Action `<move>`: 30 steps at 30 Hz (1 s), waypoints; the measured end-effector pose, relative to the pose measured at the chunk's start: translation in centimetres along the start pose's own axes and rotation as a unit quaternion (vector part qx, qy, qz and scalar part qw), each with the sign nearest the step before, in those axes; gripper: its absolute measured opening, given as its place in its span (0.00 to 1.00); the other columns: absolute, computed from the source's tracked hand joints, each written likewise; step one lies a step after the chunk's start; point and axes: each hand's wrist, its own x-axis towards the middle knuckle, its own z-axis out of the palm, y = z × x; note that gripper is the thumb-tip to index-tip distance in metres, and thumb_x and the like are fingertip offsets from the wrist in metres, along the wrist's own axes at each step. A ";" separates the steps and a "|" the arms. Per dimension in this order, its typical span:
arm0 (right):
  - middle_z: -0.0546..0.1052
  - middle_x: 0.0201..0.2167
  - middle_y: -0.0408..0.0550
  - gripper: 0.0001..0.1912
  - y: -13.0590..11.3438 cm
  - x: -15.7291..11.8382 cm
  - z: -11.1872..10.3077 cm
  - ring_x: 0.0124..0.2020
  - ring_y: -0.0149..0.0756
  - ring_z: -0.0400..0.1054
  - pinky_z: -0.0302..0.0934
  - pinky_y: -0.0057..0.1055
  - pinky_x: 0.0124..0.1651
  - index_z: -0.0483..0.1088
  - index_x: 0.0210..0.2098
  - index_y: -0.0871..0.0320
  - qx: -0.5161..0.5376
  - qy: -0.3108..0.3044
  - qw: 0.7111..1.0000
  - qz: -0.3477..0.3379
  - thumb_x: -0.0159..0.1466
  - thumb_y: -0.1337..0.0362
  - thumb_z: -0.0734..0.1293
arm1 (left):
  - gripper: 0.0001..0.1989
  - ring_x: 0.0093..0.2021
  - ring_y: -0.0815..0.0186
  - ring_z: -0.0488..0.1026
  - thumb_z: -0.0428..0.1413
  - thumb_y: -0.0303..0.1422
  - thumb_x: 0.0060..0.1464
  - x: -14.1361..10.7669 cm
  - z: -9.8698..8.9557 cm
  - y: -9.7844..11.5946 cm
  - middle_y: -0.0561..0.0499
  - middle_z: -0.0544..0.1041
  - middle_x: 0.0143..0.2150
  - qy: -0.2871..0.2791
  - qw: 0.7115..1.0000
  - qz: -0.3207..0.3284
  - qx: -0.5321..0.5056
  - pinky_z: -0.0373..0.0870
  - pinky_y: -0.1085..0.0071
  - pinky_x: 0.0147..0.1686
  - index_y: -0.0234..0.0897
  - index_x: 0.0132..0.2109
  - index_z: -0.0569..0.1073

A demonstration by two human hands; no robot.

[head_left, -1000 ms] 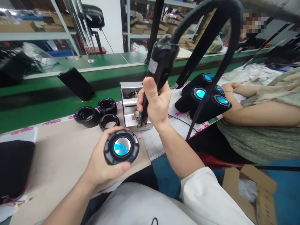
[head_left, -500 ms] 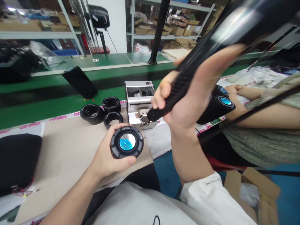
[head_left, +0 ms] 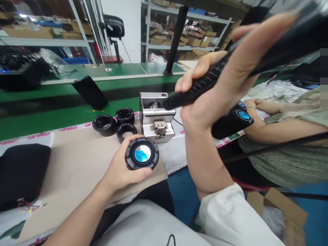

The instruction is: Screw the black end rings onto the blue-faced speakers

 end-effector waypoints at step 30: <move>0.68 0.19 0.36 0.31 2.7 -4.1 -4.8 0.14 0.30 0.60 0.54 0.29 0.15 0.64 0.39 0.52 0.044 -0.151 0.943 0.294 0.67 0.29 0.68 | 0.39 0.56 0.50 0.81 0.77 0.43 0.43 0.3 -0.2 -0.7 0.42 0.81 0.58 0.011 1.000 0.021 -0.012 0.77 0.60 0.56 0.41 0.60 0.73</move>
